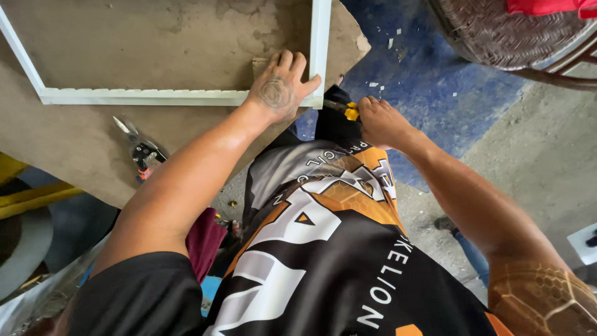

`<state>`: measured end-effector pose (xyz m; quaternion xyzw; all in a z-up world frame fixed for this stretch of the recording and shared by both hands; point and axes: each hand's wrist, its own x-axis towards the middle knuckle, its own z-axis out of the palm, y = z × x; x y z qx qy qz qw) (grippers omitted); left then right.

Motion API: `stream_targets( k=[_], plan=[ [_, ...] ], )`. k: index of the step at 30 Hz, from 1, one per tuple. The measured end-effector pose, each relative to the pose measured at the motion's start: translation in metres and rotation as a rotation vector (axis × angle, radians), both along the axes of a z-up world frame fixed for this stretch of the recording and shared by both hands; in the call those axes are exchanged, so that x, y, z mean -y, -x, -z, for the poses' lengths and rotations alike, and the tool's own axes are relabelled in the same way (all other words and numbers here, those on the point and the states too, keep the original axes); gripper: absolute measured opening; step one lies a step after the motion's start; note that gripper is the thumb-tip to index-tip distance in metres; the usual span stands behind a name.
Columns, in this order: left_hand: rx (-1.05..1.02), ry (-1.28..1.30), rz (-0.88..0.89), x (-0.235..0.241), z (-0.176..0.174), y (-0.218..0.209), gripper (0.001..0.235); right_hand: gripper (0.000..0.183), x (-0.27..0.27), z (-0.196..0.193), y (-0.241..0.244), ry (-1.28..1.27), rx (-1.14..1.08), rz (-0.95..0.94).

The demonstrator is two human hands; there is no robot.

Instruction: The person assembles a white metal frame by hand and with tools, fitting pieces together and cutting parts with pliers.

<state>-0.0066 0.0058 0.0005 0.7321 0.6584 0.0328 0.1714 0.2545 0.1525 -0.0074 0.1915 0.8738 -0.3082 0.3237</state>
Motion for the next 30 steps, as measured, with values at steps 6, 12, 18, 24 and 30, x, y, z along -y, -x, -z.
stream_targets(
  k=[6, 12, 18, 24, 30],
  plan=[
    [0.042, 0.076, -0.004, -0.002, -0.007, -0.001, 0.073, 0.036, -0.004, -0.001, 0.009, -0.040, 0.057, -0.055],
    [0.061, 0.082, -0.002, -0.003, -0.006, 0.000, 0.074, 0.040, -0.008, -0.012, 0.025, -0.040, 0.078, -0.108],
    [0.040, 0.075, -0.006, -0.005, -0.005, -0.001, 0.071, 0.057, -0.018, -0.033, 0.056, 0.025, 0.250, 0.015],
    [0.116, 0.095, -0.017, -0.004, -0.001, -0.002, 0.068, 0.032, -0.028, 0.006, 0.040, 0.096, 0.176, -0.001],
    [0.093, 0.121, -0.047, -0.002, -0.002, -0.002, 0.057, 0.038, -0.028, 0.029, 0.019, 0.201, -0.004, -0.002]
  ],
)
